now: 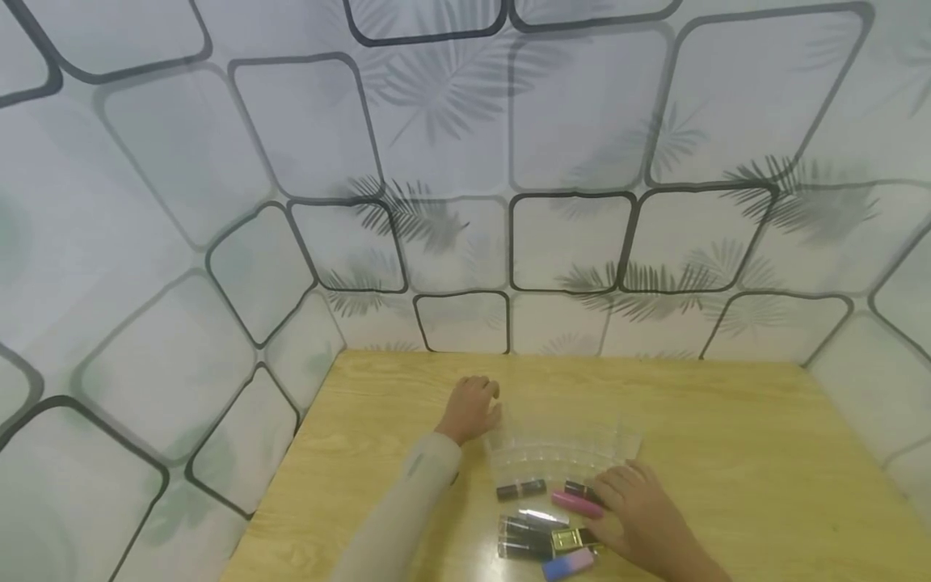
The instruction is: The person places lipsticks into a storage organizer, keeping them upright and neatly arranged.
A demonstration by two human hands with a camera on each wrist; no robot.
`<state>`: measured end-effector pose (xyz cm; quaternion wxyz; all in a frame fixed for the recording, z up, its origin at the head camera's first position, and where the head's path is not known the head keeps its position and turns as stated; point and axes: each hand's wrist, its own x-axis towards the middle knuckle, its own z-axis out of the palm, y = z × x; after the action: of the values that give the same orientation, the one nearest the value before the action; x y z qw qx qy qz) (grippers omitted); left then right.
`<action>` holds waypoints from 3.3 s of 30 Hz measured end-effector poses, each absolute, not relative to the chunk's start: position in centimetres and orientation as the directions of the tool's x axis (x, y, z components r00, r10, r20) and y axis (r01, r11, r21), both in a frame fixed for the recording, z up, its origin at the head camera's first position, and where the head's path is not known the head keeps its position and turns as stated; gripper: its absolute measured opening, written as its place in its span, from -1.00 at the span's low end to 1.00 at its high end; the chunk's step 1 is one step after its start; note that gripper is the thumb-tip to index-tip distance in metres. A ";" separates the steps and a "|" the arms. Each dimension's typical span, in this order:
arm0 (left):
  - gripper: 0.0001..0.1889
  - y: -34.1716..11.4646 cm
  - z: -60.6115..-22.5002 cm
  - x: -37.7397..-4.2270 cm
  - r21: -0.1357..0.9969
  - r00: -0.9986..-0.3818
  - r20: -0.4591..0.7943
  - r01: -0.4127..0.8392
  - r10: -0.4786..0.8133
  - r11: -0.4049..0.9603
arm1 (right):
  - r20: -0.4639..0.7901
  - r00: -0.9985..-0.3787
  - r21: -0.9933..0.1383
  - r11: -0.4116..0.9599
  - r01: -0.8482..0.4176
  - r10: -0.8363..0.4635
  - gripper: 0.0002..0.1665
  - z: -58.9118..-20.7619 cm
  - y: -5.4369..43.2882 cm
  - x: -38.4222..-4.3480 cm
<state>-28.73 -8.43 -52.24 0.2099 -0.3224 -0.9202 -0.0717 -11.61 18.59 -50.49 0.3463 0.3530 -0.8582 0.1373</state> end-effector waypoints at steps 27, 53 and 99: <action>-0.69 -6.7 -53.4 -29.0 -0.120 -0.822 0.239 0.504 0.518 0.855 | 0.552 -0.218 0.224 0.395 -0.891 -0.805 -0.73 -56.7 16.2 -10.5; -0.84 -7.0 -54.3 -28.8 -0.049 -0.786 0.385 0.507 0.485 0.861 | 0.524 -0.288 0.197 0.443 -0.875 -0.802 -0.58 -57.4 16.2 -9.7; -0.86 -6.8 -54.4 -29.1 0.045 -0.834 0.320 0.488 0.450 0.872 | 0.607 -0.379 0.119 0.551 -0.826 -0.699 -0.61 -43.7 19.3 -17.8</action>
<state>-29.11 -6.84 -54.43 0.1513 -0.2454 -0.9555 -0.0624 -17.76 19.29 -43.71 0.3108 0.4627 -0.8239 0.1026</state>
